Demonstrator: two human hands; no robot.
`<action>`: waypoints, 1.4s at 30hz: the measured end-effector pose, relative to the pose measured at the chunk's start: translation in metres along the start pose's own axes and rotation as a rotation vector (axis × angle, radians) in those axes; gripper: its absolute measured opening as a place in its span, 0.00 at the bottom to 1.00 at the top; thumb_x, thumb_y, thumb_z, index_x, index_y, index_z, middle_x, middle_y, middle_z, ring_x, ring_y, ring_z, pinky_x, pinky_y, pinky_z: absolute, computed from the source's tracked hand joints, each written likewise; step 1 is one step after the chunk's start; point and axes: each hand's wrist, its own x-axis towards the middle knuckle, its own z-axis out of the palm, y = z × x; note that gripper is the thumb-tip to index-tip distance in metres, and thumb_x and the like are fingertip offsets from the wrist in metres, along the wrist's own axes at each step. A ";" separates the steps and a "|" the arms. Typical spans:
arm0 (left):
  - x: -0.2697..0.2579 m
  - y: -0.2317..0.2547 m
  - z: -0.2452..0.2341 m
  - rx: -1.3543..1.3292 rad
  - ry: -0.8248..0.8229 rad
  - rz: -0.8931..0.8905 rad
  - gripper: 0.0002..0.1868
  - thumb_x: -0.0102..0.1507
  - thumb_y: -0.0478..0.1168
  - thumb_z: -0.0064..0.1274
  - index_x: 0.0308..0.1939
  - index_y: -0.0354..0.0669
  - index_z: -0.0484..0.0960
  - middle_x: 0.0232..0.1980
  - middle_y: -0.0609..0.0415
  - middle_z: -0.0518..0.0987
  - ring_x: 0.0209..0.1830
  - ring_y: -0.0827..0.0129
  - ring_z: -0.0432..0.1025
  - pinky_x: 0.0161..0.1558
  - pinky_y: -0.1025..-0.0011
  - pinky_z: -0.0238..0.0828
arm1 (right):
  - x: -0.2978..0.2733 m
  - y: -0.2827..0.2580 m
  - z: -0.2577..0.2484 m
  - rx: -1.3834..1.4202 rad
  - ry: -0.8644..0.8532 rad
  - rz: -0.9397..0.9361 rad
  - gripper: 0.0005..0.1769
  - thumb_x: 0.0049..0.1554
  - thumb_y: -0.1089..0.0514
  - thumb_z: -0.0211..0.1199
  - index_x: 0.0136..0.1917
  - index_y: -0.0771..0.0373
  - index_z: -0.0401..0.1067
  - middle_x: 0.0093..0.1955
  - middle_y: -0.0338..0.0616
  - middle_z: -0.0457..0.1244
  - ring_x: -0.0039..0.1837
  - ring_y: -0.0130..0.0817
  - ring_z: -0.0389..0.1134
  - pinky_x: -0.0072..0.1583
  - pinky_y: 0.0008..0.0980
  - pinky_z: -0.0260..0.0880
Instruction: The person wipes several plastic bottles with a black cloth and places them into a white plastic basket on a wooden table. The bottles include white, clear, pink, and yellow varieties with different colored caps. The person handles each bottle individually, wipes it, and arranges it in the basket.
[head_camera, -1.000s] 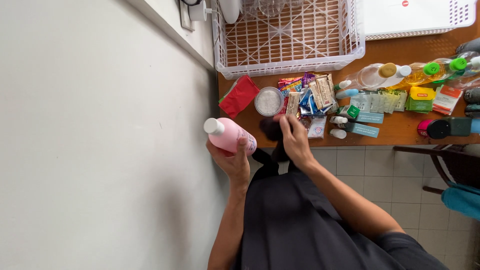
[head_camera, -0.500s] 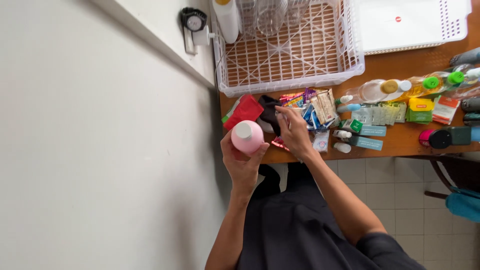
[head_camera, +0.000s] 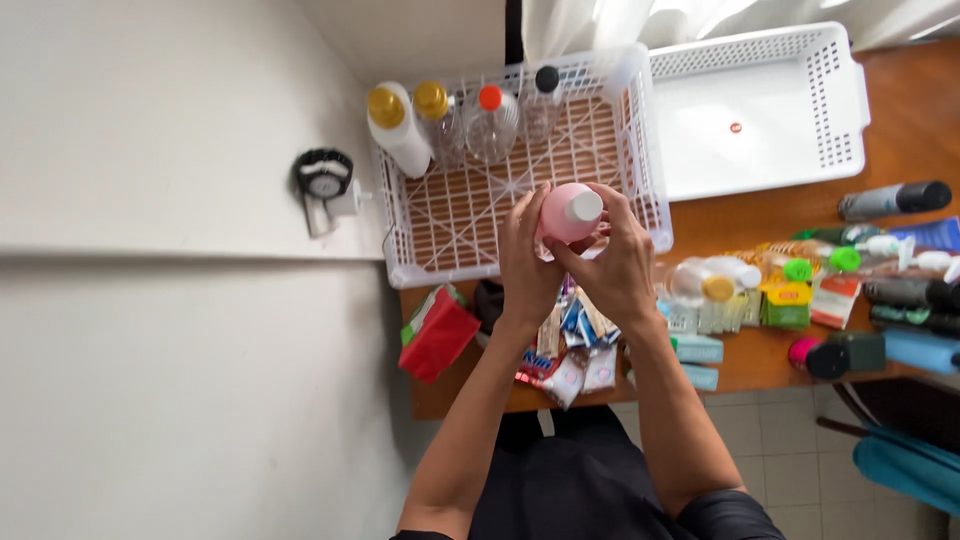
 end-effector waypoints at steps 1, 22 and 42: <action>0.012 -0.011 0.013 0.003 0.002 -0.005 0.42 0.58 0.37 0.68 0.75 0.43 0.67 0.70 0.42 0.72 0.70 0.49 0.69 0.69 0.56 0.67 | 0.015 0.014 0.004 0.001 -0.006 0.001 0.40 0.49 0.54 0.79 0.69 0.64 0.64 0.58 0.51 0.70 0.58 0.42 0.75 0.56 0.40 0.79; 0.096 -0.142 0.152 -1.240 -0.067 -0.994 0.31 0.71 0.47 0.33 0.75 0.34 0.64 0.66 0.47 0.74 0.59 0.68 0.71 0.61 0.67 0.66 | 0.165 0.161 0.082 -0.106 0.278 0.109 0.34 0.51 0.56 0.80 0.63 0.65 0.65 0.55 0.53 0.67 0.55 0.47 0.72 0.57 0.43 0.73; 0.062 -0.096 0.105 -1.036 -0.148 -0.881 0.35 0.68 0.48 0.39 0.78 0.37 0.56 0.73 0.45 0.67 0.71 0.63 0.66 0.71 0.69 0.64 | 0.092 0.119 0.060 -0.005 0.290 0.079 0.41 0.54 0.67 0.70 0.76 0.71 0.56 0.63 0.60 0.63 0.64 0.49 0.68 0.63 0.40 0.72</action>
